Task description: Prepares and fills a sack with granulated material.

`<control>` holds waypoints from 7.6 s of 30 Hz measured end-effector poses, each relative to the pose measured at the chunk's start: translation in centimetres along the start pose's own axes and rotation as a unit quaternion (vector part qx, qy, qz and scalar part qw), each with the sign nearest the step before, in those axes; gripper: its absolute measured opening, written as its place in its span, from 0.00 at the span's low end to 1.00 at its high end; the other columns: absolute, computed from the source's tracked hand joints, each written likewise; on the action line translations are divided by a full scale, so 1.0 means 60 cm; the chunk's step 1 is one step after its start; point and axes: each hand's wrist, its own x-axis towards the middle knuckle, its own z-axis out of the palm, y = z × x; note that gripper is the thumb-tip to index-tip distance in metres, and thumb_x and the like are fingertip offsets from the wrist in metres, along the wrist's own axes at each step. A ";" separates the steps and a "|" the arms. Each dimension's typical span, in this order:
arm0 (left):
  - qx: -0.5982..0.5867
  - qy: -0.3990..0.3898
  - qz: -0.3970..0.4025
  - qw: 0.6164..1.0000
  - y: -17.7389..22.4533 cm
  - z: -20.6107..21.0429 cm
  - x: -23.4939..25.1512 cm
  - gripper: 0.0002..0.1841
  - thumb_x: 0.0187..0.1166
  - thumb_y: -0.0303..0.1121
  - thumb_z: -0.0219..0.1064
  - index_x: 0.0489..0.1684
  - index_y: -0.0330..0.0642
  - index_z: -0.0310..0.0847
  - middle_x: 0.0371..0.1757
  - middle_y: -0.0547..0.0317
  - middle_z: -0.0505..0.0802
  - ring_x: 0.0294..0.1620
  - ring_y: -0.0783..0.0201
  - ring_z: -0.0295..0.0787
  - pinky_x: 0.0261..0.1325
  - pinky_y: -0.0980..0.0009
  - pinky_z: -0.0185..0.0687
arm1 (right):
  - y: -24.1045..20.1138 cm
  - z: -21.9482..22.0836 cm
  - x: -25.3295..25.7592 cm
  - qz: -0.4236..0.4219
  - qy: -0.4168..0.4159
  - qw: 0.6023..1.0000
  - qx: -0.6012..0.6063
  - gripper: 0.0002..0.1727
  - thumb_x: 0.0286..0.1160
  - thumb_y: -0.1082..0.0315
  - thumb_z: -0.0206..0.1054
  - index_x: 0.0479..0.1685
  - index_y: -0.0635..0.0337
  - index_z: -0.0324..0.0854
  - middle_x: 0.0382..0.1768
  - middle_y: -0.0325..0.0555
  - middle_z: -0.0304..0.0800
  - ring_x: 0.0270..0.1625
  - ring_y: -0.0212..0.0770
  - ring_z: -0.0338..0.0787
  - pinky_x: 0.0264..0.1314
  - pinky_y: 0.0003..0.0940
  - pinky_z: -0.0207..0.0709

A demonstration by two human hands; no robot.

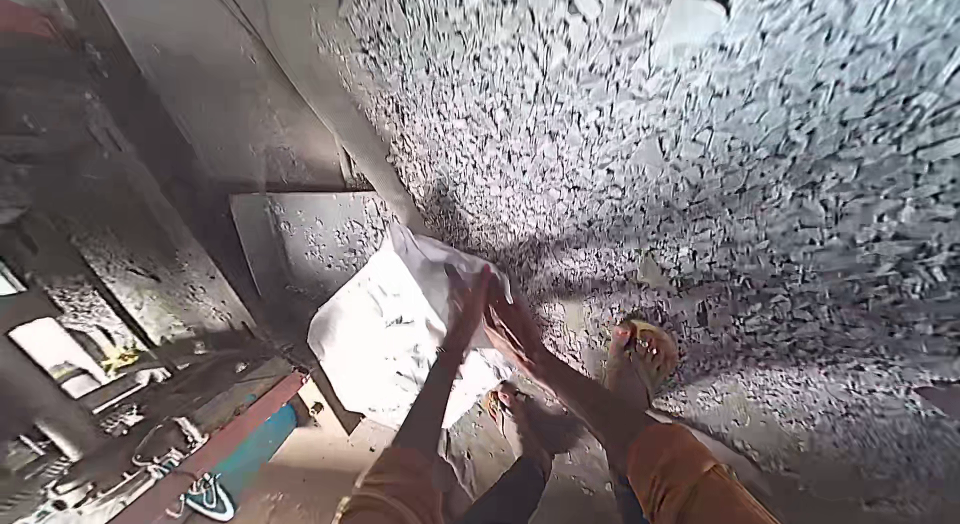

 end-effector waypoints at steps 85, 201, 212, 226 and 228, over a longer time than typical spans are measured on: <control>0.079 -0.128 0.136 0.979 0.188 -0.231 -0.005 0.45 0.82 0.25 0.60 0.95 0.71 0.37 0.56 0.37 0.82 0.38 0.49 0.85 0.31 0.54 0.83 | 0.228 -0.293 0.067 0.213 0.498 0.840 0.018 0.30 0.69 0.54 0.71 0.64 0.70 0.85 0.62 0.72 0.86 0.67 0.75 0.82 0.74 0.71 0.67; 0.188 -0.152 0.421 0.875 0.247 -0.209 0.031 0.17 0.88 0.38 0.62 0.69 0.41 0.83 0.68 0.49 0.89 0.67 0.56 0.87 0.72 0.54 0.81 | 0.196 -0.203 -0.130 0.193 0.425 0.880 0.082 0.27 0.69 0.61 0.65 0.62 0.73 0.85 0.68 0.76 0.81 0.71 0.71 0.82 0.71 0.60 0.77; -0.035 -0.016 0.237 0.971 0.239 -0.167 0.188 0.44 0.78 0.64 0.65 0.94 0.61 0.51 0.90 0.39 0.65 0.83 0.30 0.65 0.70 0.26 0.66 | 0.301 -0.247 -0.070 0.348 0.503 0.789 0.054 0.45 0.73 0.53 0.68 0.83 0.79 0.61 0.78 0.86 0.65 0.81 0.82 0.65 0.86 0.64 0.58; 0.147 -0.130 0.343 0.919 0.272 -0.116 0.091 0.36 0.79 0.55 0.70 0.73 0.31 0.77 0.65 0.31 0.87 0.68 0.38 0.83 0.74 0.38 0.73 | 0.194 -0.222 0.071 0.325 0.336 0.751 0.467 0.43 0.82 0.53 0.67 0.86 0.78 0.56 0.79 0.72 0.72 0.84 0.55 0.72 0.89 0.47 0.61; 0.138 -0.181 0.343 0.911 0.254 -0.101 0.057 0.39 0.79 0.56 0.70 0.76 0.28 0.72 0.68 0.29 0.85 0.72 0.39 0.81 0.77 0.39 0.71 | 0.189 -0.230 0.067 0.314 0.293 0.737 0.522 0.40 0.84 0.55 0.65 0.86 0.75 0.58 0.80 0.68 0.71 0.82 0.48 0.73 0.86 0.42 0.63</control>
